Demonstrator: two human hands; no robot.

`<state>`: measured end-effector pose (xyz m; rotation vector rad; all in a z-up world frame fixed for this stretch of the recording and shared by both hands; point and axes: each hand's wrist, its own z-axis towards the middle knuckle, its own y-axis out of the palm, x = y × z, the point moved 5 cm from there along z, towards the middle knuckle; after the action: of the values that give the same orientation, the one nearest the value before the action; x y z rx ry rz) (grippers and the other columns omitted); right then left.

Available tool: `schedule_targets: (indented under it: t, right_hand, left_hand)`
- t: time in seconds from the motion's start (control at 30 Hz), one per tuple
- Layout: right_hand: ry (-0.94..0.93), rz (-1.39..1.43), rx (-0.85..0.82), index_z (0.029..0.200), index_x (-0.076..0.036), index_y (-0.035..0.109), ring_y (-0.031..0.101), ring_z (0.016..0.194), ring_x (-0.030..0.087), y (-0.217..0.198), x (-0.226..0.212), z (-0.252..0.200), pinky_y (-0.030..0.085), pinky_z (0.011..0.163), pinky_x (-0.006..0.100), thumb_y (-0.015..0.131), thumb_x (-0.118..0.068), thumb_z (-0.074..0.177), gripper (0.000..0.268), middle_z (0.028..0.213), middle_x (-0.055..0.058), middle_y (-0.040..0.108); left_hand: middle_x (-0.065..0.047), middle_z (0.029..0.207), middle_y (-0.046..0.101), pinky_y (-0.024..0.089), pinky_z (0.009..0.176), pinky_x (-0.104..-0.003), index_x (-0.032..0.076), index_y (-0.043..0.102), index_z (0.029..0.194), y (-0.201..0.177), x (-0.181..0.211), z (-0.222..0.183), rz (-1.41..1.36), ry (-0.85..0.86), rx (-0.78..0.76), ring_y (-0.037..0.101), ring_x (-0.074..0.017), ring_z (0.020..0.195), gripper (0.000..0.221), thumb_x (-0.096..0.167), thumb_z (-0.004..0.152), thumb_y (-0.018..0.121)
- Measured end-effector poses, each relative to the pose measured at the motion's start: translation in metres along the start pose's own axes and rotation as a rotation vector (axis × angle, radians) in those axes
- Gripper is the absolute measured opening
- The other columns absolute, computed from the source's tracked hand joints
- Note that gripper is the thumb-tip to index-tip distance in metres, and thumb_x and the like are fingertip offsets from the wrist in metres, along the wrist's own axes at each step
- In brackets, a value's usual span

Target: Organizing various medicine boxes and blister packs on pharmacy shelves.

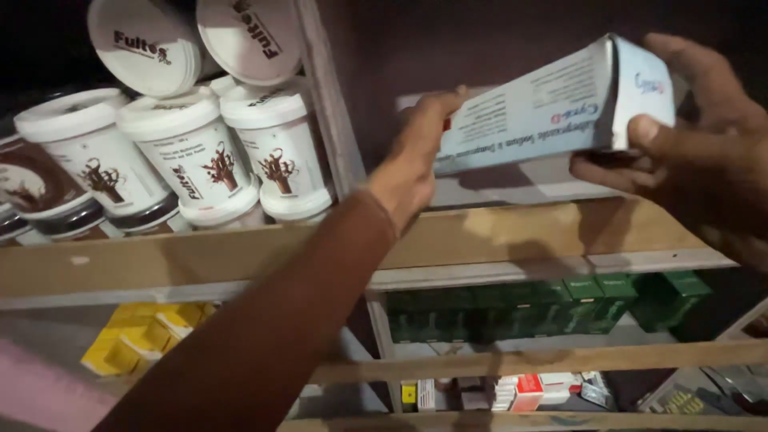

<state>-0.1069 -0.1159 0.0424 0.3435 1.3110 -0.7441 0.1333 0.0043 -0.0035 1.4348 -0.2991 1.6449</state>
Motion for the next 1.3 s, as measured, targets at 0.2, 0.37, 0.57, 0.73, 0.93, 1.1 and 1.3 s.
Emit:
schedule_targets:
  t: [0.2,0.37,0.57,0.73,0.93,1.1,1.3]
  right_hand:
    - [-0.172,0.062,-0.241,0.16,-0.019,0.028,0.055,0.133,0.042,0.031,-0.009,-0.018,0.047,0.106,0.05,0.063,-0.006,0.092,0.078,0.138,0.027,0.053]
    - [-0.089,0.132,-0.106,0.157,-0.022,0.038,0.062,0.131,0.039,0.046,-0.012,-0.03,0.053,0.105,0.048,0.072,-0.006,0.086,0.08,0.136,0.024,0.054]
    - [-0.053,0.028,0.007,0.154,-0.019,0.036,0.065,0.127,0.033,0.067,-0.018,-0.039,0.054,0.104,0.044,0.071,-0.002,0.085,0.079,0.137,0.024,0.058]
    - [-0.077,-0.006,-0.047,0.151,-0.014,0.037,0.068,0.12,0.033,0.094,-0.015,-0.015,0.059,0.097,0.039,0.069,0.002,0.084,0.076,0.131,0.025,0.061]
    - [0.018,0.19,-0.185,0.148,-0.013,0.038,0.069,0.117,0.033,0.131,0.011,0.024,0.06,0.097,0.038,0.066,0.008,0.083,0.074,0.132,0.024,0.059]
    - [-0.029,0.036,-0.255,0.148,-0.015,0.037,0.066,0.118,0.031,0.155,0.008,0.034,0.064,0.097,0.037,0.071,0.006,0.086,0.074,0.137,0.021,0.053]
    - [0.058,-0.208,-0.374,0.147,-0.02,0.034,0.068,0.107,0.031,0.164,0.026,0.049,0.067,0.085,0.041,0.071,0.007,0.082,0.079,0.134,0.018,0.052]
  left_hand:
    - [-0.015,0.097,0.075,0.058,0.077,-0.042,-0.004,0.073,0.112,-0.001,0.012,-0.014,0.106,-0.007,0.203,0.072,-0.0302,0.091,0.049,0.034,0.084,0.062]
    - [-0.028,0.149,0.048,0.049,0.111,-0.048,-0.003,0.031,0.153,-0.014,0.02,-0.026,0.45,-0.109,0.396,0.055,-0.0365,0.136,0.102,0.07,0.086,0.053]
    - [-0.022,0.17,0.01,0.022,0.122,-0.054,0.003,0.011,0.162,-0.007,0.015,-0.053,0.438,-0.089,0.129,0.011,-0.0353,0.157,0.111,0.079,0.087,0.039]
    - [-0.018,0.169,0.012,0.025,0.12,-0.053,0.005,0.007,0.161,-0.022,0.006,-0.064,0.338,-0.204,0.156,0.015,-0.0336,0.155,0.102,0.071,0.089,0.039]
    - [-0.03,0.144,0.057,0.048,0.107,-0.042,-0.008,0.043,0.145,-0.008,0.041,-0.094,0.641,-0.015,0.358,0.06,-0.0385,0.132,0.078,0.052,0.095,0.046]
    - [-0.038,0.153,0.036,0.037,0.12,-0.044,-0.02,0.031,0.147,-0.008,0.044,-0.098,1.023,0.522,0.41,0.041,-0.0477,0.143,0.076,0.019,0.092,0.066]
    - [-0.026,0.151,0.041,0.034,0.119,-0.041,-0.009,0.038,0.145,0.006,0.066,-0.121,1.164,0.332,0.385,0.04,-0.0406,0.143,0.082,-0.002,0.072,0.073]
